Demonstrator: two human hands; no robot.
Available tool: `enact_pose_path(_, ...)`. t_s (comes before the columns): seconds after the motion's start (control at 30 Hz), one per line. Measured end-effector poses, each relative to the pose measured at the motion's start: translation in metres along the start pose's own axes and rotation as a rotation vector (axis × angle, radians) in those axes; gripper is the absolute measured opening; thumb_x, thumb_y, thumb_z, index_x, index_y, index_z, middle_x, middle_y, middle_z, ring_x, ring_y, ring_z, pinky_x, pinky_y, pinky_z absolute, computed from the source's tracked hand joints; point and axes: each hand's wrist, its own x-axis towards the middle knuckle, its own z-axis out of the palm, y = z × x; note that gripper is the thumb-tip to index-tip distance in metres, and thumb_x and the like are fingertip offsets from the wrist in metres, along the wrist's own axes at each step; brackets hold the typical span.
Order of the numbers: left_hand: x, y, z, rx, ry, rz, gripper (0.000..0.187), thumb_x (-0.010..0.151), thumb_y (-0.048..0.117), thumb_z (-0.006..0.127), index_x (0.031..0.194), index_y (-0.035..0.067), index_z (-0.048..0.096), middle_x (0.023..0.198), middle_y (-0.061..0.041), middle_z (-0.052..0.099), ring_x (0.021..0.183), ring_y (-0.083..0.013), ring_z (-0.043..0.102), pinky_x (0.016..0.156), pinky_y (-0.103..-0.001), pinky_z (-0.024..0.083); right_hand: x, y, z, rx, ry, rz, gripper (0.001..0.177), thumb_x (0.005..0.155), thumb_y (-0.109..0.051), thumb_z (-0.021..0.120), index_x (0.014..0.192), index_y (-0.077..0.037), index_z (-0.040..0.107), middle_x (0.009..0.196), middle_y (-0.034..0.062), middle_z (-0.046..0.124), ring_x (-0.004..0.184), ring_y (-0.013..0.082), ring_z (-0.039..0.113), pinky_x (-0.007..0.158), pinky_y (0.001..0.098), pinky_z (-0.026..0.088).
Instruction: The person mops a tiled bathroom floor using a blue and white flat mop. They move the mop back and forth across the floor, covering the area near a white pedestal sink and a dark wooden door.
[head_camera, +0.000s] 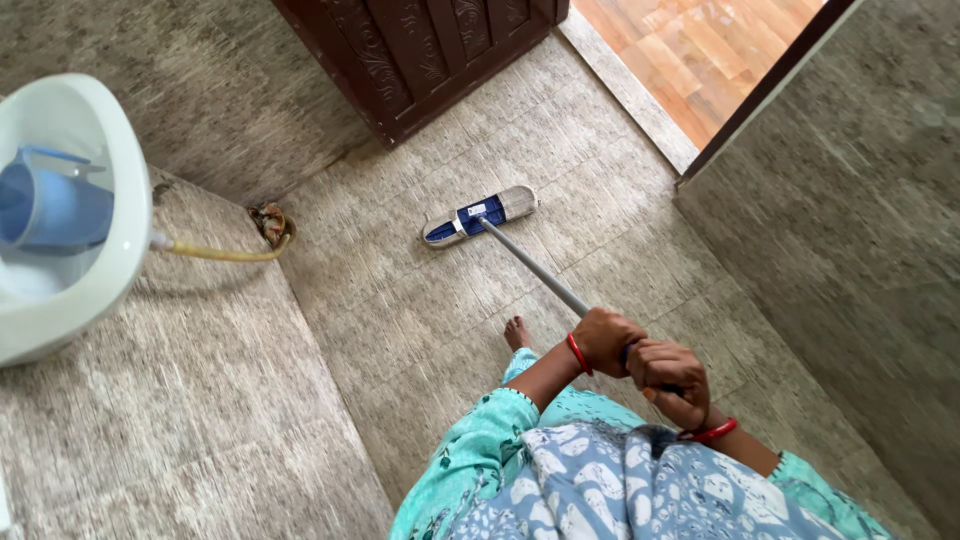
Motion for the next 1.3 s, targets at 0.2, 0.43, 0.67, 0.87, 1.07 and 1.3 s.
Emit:
enact_pose_path(0.2, 0.013, -0.073, -0.028, -0.001, 0.059, 0.047, 0.020, 0.063, 0.032, 0.073, 0.069, 0.018, 0.060, 0.068, -0.004, 0.064, 0.066, -0.0276, 0.067, 0.057, -0.040, 0.052, 0.061, 0.041, 0.000, -0.030, -0.010, 0.038, 0.019, 0.075, -0.011, 0.060, 0.065, -0.003, 0.046, 0.063, 0.0088, 0.051, 0.057, 0.0262, 0.052, 0.061, 0.0404, 0.046)
enact_pose_path(0.43, -0.006, -0.183, -0.072, 0.053, 0.009, 0.059, 0.019, 0.061, 0.029, 0.072, 0.068, 0.018, 0.059, 0.066, -0.005, 0.062, 0.067, -0.0282, 0.067, 0.062, -0.041, 0.054, 0.121, 0.139, 0.023, -0.066, -0.084, 0.018, 0.016, 0.064, -0.008, 0.061, 0.064, -0.004, 0.045, 0.066, 0.0106, 0.050, 0.060, 0.0304, 0.053, 0.061, 0.0423, 0.044)
enact_pose_path(0.67, -0.067, -0.259, -0.084, 0.122, -0.137, -0.196, 0.018, 0.068, 0.026, 0.075, 0.070, 0.014, 0.062, 0.077, -0.010, 0.067, 0.080, -0.0342, 0.067, 0.078, -0.044, 0.054, 0.126, 0.228, 0.058, -0.273, -0.396, 0.097, 0.019, 0.063, -0.009, 0.063, 0.060, -0.005, 0.044, 0.063, 0.0119, 0.046, 0.063, 0.0335, 0.050, 0.062, 0.0447, 0.043)
enact_pose_path(0.87, -0.104, -0.232, -0.063, 0.126, -0.172, -0.259, 0.008, 0.073, 0.016, 0.069, 0.072, 0.014, 0.062, 0.081, -0.008, 0.067, 0.087, -0.0331, 0.067, 0.081, -0.043, 0.055, 0.091, 0.212, 0.090, -0.312, -0.457, 0.073, 0.019, 0.070, -0.012, 0.067, 0.062, -0.007, 0.050, 0.065, 0.0110, 0.052, 0.065, 0.0330, 0.054, 0.062, 0.0448, 0.044)
enact_pose_path(1.07, -0.112, -0.124, -0.013, 0.175, -0.135, -0.273, 0.015, 0.062, 0.020, 0.073, 0.067, 0.012, 0.061, 0.074, -0.011, 0.067, 0.083, -0.0352, 0.067, 0.076, -0.045, 0.054, 0.006, 0.141, 0.079, -0.282, -0.407, 0.055, 0.030, 0.070, -0.013, 0.071, 0.058, -0.006, 0.044, 0.061, 0.0110, 0.048, 0.061, 0.0324, 0.051, 0.059, 0.0453, 0.040)
enact_pose_path(1.3, -0.092, 0.008, 0.043, 0.096, -0.073, -0.209, 0.028, 0.063, 0.038, 0.075, 0.072, 0.014, 0.063, 0.074, -0.012, 0.067, 0.078, -0.0343, 0.069, 0.079, -0.047, 0.055, -0.054, 0.007, 0.050, -0.088, -0.278, 0.107, 0.034, 0.078, -0.016, 0.070, 0.061, -0.006, 0.043, 0.063, 0.0088, 0.048, 0.061, 0.0272, 0.052, 0.061, 0.0420, 0.043)
